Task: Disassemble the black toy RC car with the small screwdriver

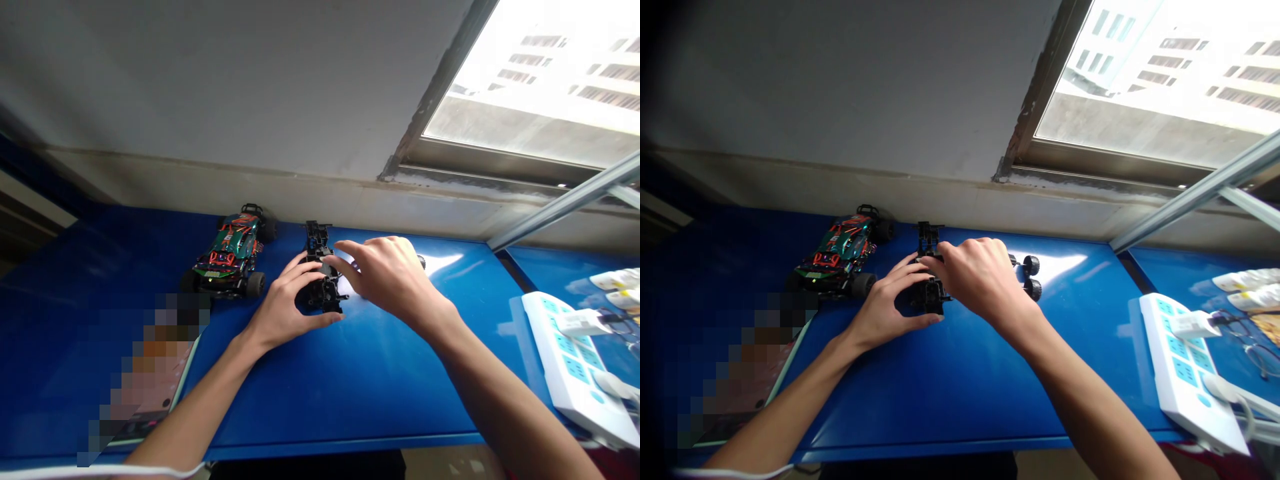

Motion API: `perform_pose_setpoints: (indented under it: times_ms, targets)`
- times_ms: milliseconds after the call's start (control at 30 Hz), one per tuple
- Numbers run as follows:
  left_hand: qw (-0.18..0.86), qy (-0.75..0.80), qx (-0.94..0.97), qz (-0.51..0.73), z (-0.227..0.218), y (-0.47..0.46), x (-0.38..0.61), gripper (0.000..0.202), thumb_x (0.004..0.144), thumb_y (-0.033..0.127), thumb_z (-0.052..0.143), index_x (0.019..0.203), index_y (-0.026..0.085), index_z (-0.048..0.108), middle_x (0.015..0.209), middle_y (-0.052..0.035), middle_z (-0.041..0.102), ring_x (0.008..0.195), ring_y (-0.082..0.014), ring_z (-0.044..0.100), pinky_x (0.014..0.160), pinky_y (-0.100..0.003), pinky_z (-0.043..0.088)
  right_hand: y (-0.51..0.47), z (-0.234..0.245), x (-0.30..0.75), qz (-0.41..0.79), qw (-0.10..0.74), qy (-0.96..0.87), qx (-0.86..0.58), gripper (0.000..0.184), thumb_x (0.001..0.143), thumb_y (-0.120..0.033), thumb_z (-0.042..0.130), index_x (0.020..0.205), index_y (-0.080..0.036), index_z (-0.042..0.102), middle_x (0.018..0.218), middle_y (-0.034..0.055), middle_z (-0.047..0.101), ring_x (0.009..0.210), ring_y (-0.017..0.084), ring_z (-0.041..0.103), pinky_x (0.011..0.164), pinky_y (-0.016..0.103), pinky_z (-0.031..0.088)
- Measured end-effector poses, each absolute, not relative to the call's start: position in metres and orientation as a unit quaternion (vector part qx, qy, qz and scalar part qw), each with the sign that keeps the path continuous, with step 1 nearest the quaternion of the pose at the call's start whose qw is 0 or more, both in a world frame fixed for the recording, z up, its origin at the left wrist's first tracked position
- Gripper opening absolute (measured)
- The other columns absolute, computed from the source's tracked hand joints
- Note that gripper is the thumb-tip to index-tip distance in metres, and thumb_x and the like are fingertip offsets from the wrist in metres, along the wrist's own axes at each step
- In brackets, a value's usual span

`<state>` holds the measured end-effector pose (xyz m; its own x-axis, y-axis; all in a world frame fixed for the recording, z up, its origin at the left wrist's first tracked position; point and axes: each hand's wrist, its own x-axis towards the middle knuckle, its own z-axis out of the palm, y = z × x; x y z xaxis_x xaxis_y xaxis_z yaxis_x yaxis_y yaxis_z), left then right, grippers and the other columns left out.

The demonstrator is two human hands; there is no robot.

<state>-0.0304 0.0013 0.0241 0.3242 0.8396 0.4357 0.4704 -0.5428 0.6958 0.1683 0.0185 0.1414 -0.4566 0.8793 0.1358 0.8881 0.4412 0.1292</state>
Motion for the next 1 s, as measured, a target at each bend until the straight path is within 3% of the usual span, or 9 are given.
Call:
perform_pose_setpoints:
  times_ms: [67,233,333,400,467,600,833,900,1000]
  targets:
    - [0.229,0.419,0.782,0.4,0.0239,0.0014,-0.0306,0.064,0.07,0.055,0.093,0.12,0.019,0.075,0.138,-0.015,0.071,0.151,-0.0444,0.046,0.122,-0.066,0.045,0.0189,0.1396,0.1673,-0.092,0.024,-0.851,-0.516,0.043,0.112,-0.046,0.041,0.133,-0.027,0.073,0.071,0.006,0.075,0.063,0.021,0.067,0.059,0.032,0.022]
    - [0.23,0.425,0.785,0.389,0.0245,0.0016,-0.0306,0.062,0.072,0.054,0.093,0.121,0.021,0.075,0.138,-0.0134,0.072,0.152,-0.0447,0.044,0.122,-0.066,0.044,0.0166,0.1428,0.168,-0.044,0.073,-0.884,-0.459,0.054,0.109,-0.032,0.049,0.163,-0.029,0.04,0.089,0.0049,0.077,0.078,0.02,0.069,0.065,0.029,0.031]
    - [0.229,0.421,0.783,0.396,0.0237,0.002,-0.0307,0.061,0.071,0.054,0.093,0.12,0.021,0.076,0.139,-0.0134,0.071,0.152,-0.0442,0.045,0.122,-0.065,0.045,0.016,0.1445,0.167,-0.07,0.041,-0.861,-0.501,0.04,0.111,-0.039,0.042,0.141,-0.026,0.065,0.083,0.0078,0.077,0.076,0.023,0.071,0.062,0.031,0.028]
    - [0.228,0.417,0.783,0.401,0.0231,0.0021,-0.0309,0.062,0.071,0.055,0.093,0.12,0.021,0.075,0.139,-0.0135,0.071,0.151,-0.0437,0.046,0.122,-0.065,0.045,0.0173,0.1429,0.166,-0.085,0.019,-0.841,-0.533,0.047,0.112,-0.047,0.036,0.12,-0.025,0.076,0.074,0.0084,0.075,0.068,0.024,0.07,0.06,0.032,0.024]
    - [0.229,0.417,0.784,0.398,0.0232,0.002,-0.031,0.062,0.071,0.056,0.093,0.12,0.02,0.075,0.14,-0.0138,0.071,0.152,-0.0436,0.046,0.123,-0.065,0.044,0.019,0.1407,0.166,-0.076,0.023,-0.845,-0.529,0.043,0.112,-0.046,0.038,0.127,-0.027,0.074,0.073,0.0066,0.075,0.066,0.022,0.07,0.061,0.032,0.025]
    - [0.23,0.424,0.785,0.388,0.0245,0.0014,-0.0309,0.063,0.073,0.056,0.091,0.122,0.019,0.074,0.141,-0.0145,0.07,0.153,-0.0443,0.043,0.122,-0.066,0.044,0.018,0.1412,0.1682,-0.04,0.074,-0.879,-0.47,0.051,0.109,-0.032,0.051,0.16,-0.03,0.045,0.088,0.0042,0.078,0.077,0.02,0.07,0.064,0.029,0.03]
    - [0.229,0.419,0.784,0.397,0.0231,0.0017,-0.0307,0.064,0.071,0.056,0.093,0.12,0.019,0.075,0.14,-0.0151,0.071,0.151,-0.0444,0.046,0.122,-0.066,0.045,0.0156,0.1441,0.1675,-0.095,0.015,-0.85,-0.519,0.042,0.112,-0.044,0.04,0.115,-0.025,0.077,0.071,0.007,0.074,0.063,0.021,0.067,0.058,0.033,0.02]
    - [0.228,0.42,0.785,0.394,0.0233,0.0018,-0.0308,0.064,0.072,0.057,0.092,0.121,0.018,0.075,0.14,-0.0156,0.07,0.152,-0.0447,0.045,0.122,-0.066,0.044,0.0173,0.143,0.1679,-0.085,0.019,-0.857,-0.507,0.039,0.112,-0.041,0.041,0.127,-0.027,0.074,0.072,0.0056,0.075,0.063,0.021,0.067,0.059,0.033,0.022]
    - [0.227,0.423,0.788,0.386,0.0242,0.0019,-0.0308,0.064,0.073,0.057,0.091,0.121,0.018,0.075,0.14,-0.0157,0.071,0.153,-0.0454,0.043,0.122,-0.067,0.044,0.0175,0.1434,0.1698,-0.05,0.063,-0.883,-0.463,0.047,0.11,-0.032,0.051,0.157,-0.03,0.049,0.085,0.0037,0.077,0.074,0.021,0.069,0.063,0.03,0.03]
